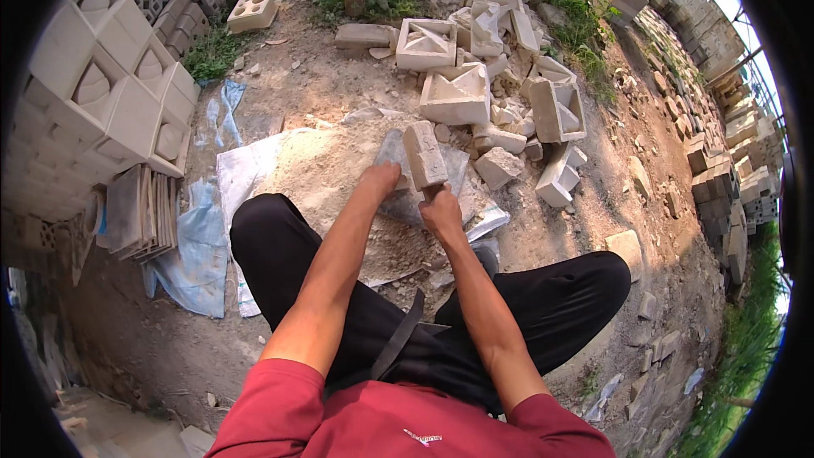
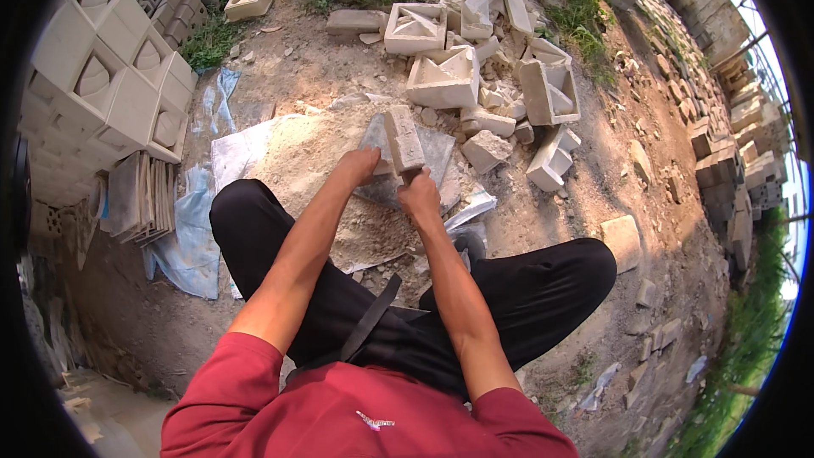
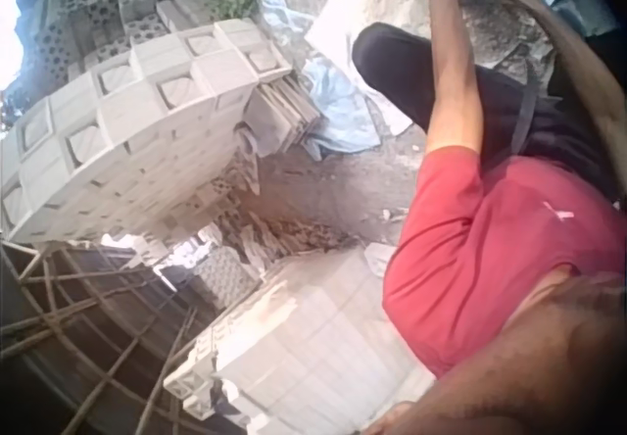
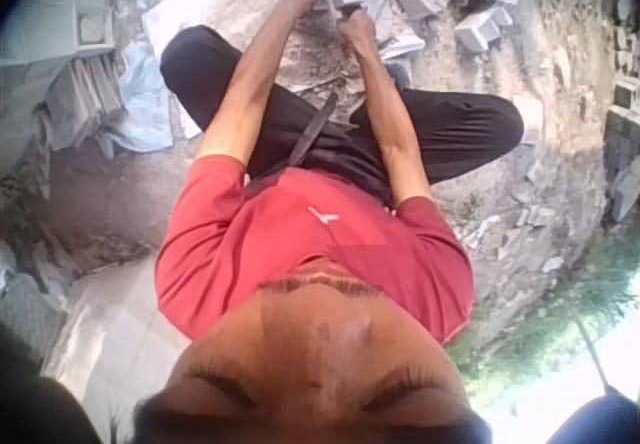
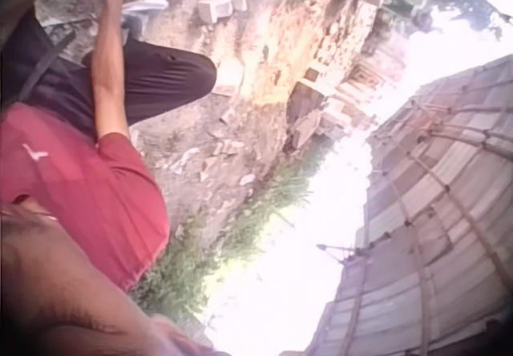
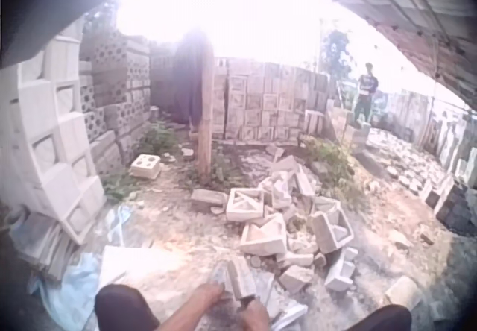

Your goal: The person sits on the ground and strikes a concrete block against a stone tile to break pieces off the block.

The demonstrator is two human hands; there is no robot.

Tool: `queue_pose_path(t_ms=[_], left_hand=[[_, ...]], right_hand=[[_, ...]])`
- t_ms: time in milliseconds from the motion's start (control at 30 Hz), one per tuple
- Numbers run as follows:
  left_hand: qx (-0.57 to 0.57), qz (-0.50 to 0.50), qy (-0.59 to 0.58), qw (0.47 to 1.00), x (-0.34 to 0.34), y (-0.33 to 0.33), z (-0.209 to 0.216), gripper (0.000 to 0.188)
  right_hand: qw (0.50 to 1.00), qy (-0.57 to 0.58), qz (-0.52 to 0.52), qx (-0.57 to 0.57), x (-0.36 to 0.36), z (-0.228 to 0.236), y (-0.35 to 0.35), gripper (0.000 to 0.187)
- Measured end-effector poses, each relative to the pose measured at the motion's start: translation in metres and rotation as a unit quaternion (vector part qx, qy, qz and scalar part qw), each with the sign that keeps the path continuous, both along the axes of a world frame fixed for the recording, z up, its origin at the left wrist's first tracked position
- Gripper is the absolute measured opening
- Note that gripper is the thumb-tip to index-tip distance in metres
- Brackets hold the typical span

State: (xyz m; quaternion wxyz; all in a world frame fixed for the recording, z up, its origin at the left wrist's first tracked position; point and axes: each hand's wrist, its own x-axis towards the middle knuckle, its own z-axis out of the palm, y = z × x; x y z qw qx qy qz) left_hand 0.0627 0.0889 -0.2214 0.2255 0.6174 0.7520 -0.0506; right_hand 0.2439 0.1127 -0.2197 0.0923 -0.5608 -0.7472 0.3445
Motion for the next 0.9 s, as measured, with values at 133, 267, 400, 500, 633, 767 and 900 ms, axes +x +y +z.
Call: queue_pose_path(t_ms=[133, 267, 400, 500, 633, 767, 900], left_hand=[[0.003, -0.007, -0.004, 1.000, 0.004, 0.000, -0.001, 0.037], [0.010, -0.029, -0.001, 1.000, 0.012, 0.013, 0.006, 0.032], [0.011, 0.000, -0.005, 1.000, 0.000, 0.004, -0.007, 0.031], [0.023, -0.030, -0.009, 0.999, 0.010, 0.009, -0.007, 0.043], [0.051, -0.015, -0.002, 0.999, -0.008, 0.008, -0.024, 0.043], [0.003, -0.008, -0.003, 1.000, 0.006, 0.009, -0.005, 0.037], [-0.008, -0.025, 0.002, 1.000, 0.007, 0.011, -0.001, 0.037]], right_hand=[[0.996, 0.073, -0.042, 0.022, -0.005, 0.000, -0.016, 0.050], [1.000, 0.006, 0.009, 0.004, 0.014, -0.039, 0.004, 0.049], [0.998, 0.058, -0.005, 0.021, 0.002, -0.024, 0.004, 0.054], [0.995, 0.079, -0.025, 0.053, 0.011, -0.041, -0.008, 0.061], [0.995, 0.063, 0.050, 0.065, 0.009, -0.047, -0.013, 0.057], [0.997, 0.062, -0.028, 0.020, 0.004, -0.010, 0.002, 0.056], [0.998, 0.054, -0.031, 0.030, 0.004, -0.010, -0.006, 0.057]])
